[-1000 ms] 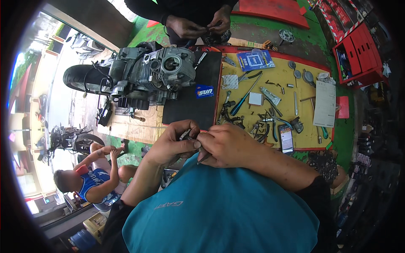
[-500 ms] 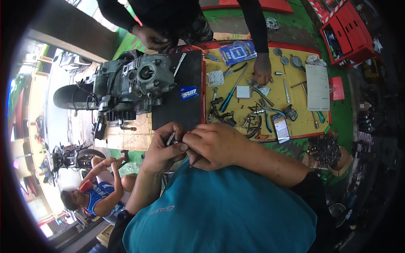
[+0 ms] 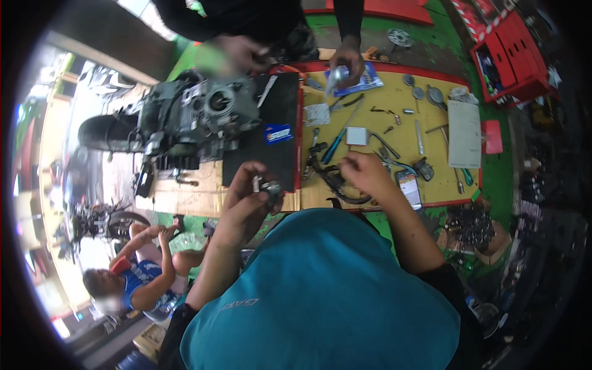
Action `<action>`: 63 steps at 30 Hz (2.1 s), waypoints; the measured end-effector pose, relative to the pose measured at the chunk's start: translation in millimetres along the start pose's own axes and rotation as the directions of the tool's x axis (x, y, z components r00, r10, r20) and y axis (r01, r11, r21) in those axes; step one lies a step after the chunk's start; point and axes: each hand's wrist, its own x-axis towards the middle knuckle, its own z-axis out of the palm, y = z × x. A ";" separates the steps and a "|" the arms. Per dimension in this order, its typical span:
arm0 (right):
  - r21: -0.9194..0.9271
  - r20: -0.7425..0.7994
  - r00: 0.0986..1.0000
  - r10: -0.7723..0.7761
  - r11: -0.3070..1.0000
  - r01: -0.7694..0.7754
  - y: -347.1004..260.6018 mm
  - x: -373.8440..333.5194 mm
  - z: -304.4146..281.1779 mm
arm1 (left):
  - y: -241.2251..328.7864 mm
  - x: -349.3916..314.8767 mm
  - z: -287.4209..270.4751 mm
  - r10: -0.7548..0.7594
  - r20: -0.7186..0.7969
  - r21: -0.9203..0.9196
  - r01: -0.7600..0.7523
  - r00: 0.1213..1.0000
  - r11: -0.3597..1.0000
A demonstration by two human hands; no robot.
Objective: The person assembles a motorcycle engine on a workbench, inserting a piston into the cylinder and securing it with a wrist pin. They then handle small components, wiping them with a cloth, while another person assists by holding the engine block.
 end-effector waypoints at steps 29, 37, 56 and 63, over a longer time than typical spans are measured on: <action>0.512 -0.252 0.690 0.678 0.699 -0.500 180.2 -43.0 -20.5 | -44.3 10.3 -26.8 0.154 -0.228 0.672 0.041 0.961 0.740; -0.072 -0.616 0.706 0.349 0.868 -0.491 282.0 -90.3 -127.4 | -51.1 13.7 -14.5 0.162 -0.255 0.652 0.046 0.953 0.757; -0.118 -0.731 0.673 0.114 0.950 -0.289 324.6 -50.5 -186.9 | -88.2 -18.2 -8.1 0.262 -0.418 0.707 0.131 0.870 0.695; -0.296 -0.751 0.656 0.076 0.849 -0.438 298.1 36.9 -269.2 | -97.4 -11.8 -2.1 0.273 -0.411 0.751 0.153 0.870 0.642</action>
